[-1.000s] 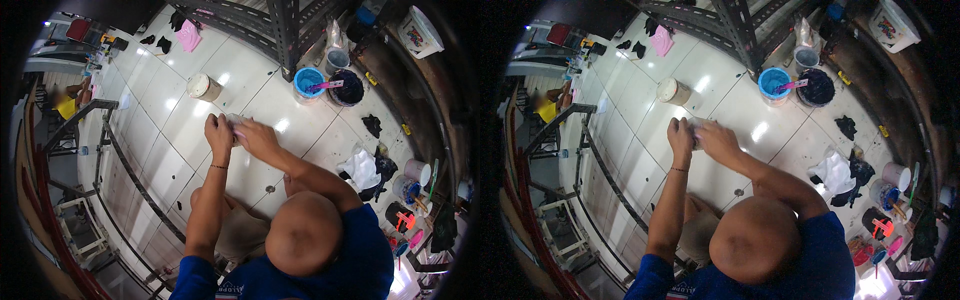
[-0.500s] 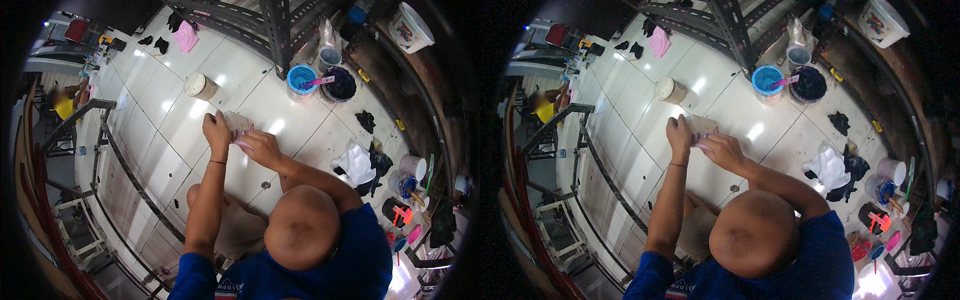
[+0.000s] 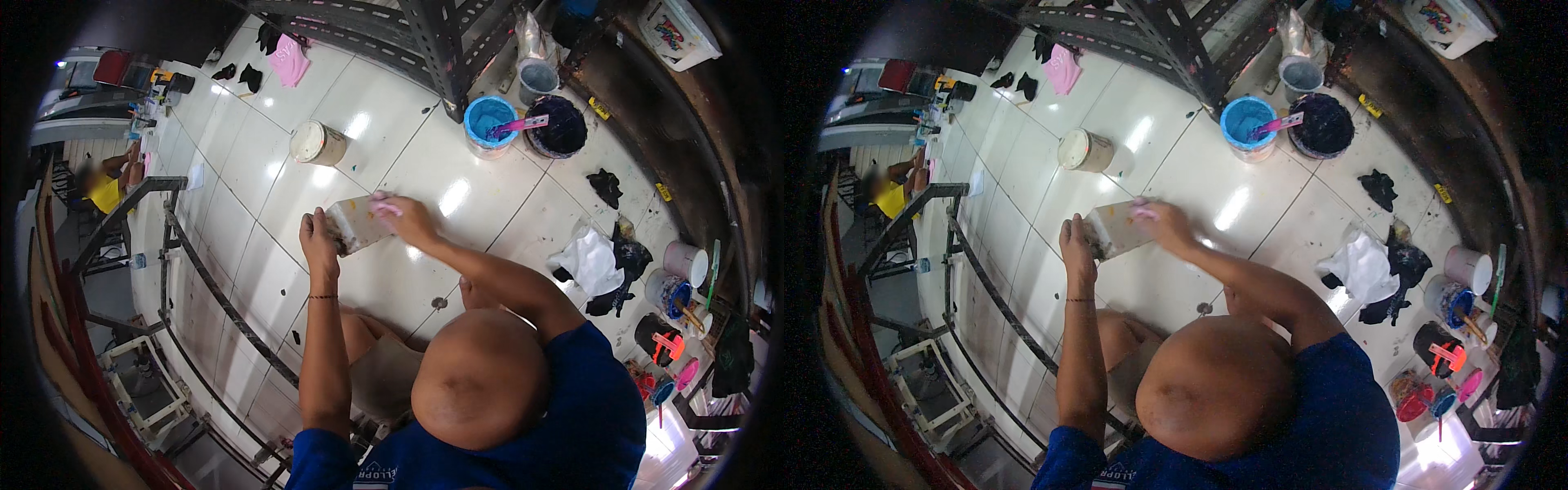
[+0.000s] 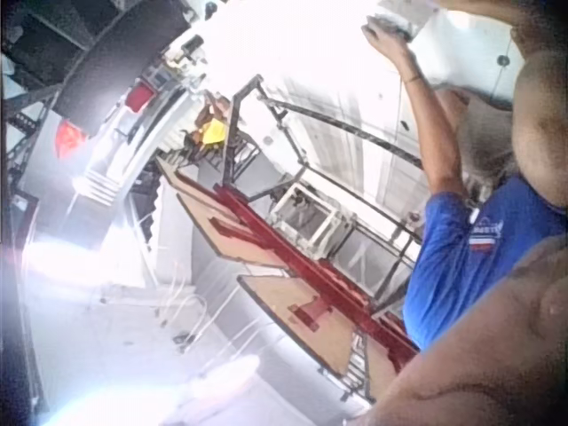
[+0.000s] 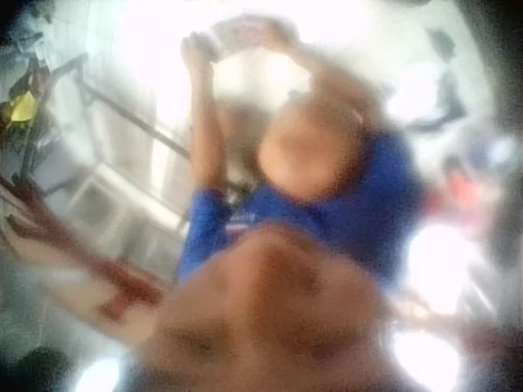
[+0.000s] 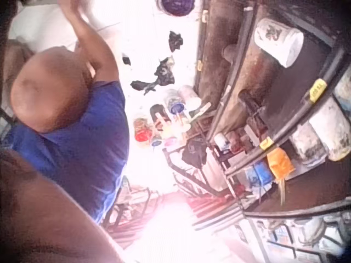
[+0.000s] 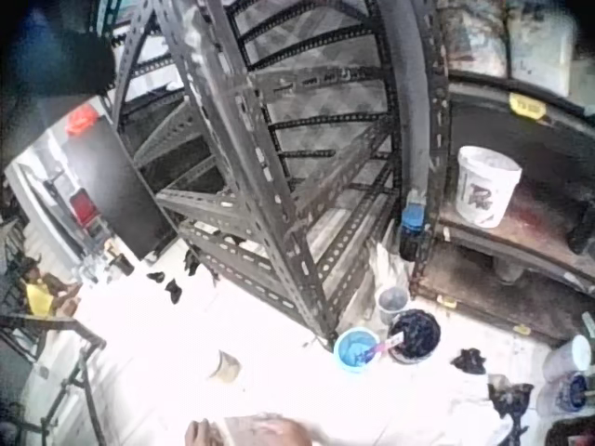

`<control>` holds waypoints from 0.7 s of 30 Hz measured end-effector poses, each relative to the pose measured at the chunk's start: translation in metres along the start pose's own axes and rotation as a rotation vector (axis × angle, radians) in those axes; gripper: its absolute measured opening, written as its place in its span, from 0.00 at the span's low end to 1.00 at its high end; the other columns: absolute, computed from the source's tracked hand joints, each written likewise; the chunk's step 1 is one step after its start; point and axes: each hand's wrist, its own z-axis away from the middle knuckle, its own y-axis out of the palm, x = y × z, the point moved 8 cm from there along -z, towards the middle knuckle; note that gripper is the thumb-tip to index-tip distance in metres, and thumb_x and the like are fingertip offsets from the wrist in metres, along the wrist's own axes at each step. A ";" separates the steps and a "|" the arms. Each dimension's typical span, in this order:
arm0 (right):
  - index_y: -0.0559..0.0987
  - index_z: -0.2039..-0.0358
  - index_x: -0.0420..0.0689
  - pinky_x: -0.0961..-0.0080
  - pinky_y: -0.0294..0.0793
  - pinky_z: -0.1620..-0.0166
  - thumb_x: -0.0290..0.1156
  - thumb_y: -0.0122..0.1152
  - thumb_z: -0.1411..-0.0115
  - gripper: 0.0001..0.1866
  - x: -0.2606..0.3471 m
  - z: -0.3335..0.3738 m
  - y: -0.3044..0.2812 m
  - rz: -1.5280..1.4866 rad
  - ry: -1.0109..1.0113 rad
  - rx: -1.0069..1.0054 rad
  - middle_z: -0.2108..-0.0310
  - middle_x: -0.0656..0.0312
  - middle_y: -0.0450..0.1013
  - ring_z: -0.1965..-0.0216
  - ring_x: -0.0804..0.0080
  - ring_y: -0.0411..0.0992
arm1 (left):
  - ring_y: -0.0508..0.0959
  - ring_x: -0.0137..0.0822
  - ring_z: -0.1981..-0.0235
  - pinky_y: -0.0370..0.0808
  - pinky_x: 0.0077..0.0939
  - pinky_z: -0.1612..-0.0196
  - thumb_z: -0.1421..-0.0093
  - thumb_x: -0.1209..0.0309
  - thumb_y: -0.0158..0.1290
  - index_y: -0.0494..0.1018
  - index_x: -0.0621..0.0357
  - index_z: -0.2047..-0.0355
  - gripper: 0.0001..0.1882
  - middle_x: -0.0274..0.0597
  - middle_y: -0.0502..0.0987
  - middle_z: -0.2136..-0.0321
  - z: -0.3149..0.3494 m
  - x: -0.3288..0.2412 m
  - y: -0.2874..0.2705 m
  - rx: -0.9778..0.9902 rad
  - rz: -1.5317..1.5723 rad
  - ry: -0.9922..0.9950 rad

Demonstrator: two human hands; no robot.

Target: The person wipes a plastic bottle and a small lid with a cloth.

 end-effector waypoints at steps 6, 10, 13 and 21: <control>0.82 0.62 0.44 0.66 0.75 0.55 0.30 0.57 0.40 0.08 -0.010 -0.016 0.009 0.200 -0.093 -0.073 0.62 0.54 0.78 0.58 0.60 0.77 | 0.74 0.28 0.72 0.74 0.26 0.72 0.32 0.61 0.47 0.66 0.55 0.66 0.11 0.35 0.71 0.71 -0.003 0.028 -0.049 0.041 0.199 -0.082; 0.82 0.60 0.44 0.65 0.75 0.55 0.31 0.56 0.39 0.10 -0.007 -0.028 0.026 0.257 -0.325 -0.114 0.61 0.53 0.79 0.58 0.59 0.77 | 0.74 0.29 0.73 0.75 0.26 0.72 0.31 0.60 0.46 0.65 0.55 0.66 0.12 0.35 0.71 0.71 -0.004 0.040 -0.039 0.017 0.202 -0.057; 0.81 0.60 0.45 0.64 0.76 0.55 0.31 0.54 0.38 0.10 0.043 -0.009 0.049 0.334 -0.508 -0.093 0.62 0.53 0.78 0.60 0.56 0.76 | 0.62 0.21 0.78 0.64 0.20 0.75 0.30 0.62 0.44 0.61 0.52 0.75 0.15 0.27 0.62 0.79 0.009 0.033 -0.044 -0.068 0.227 -0.130; 0.82 0.62 0.49 0.63 0.72 0.51 0.32 0.53 0.39 0.10 0.029 -0.016 0.060 0.332 -0.484 0.029 0.60 0.60 0.79 0.61 0.59 0.76 | 0.70 0.25 0.75 0.72 0.23 0.71 0.29 0.61 0.42 0.64 0.55 0.71 0.14 0.32 0.68 0.75 0.024 0.058 -0.057 -0.135 0.290 -0.148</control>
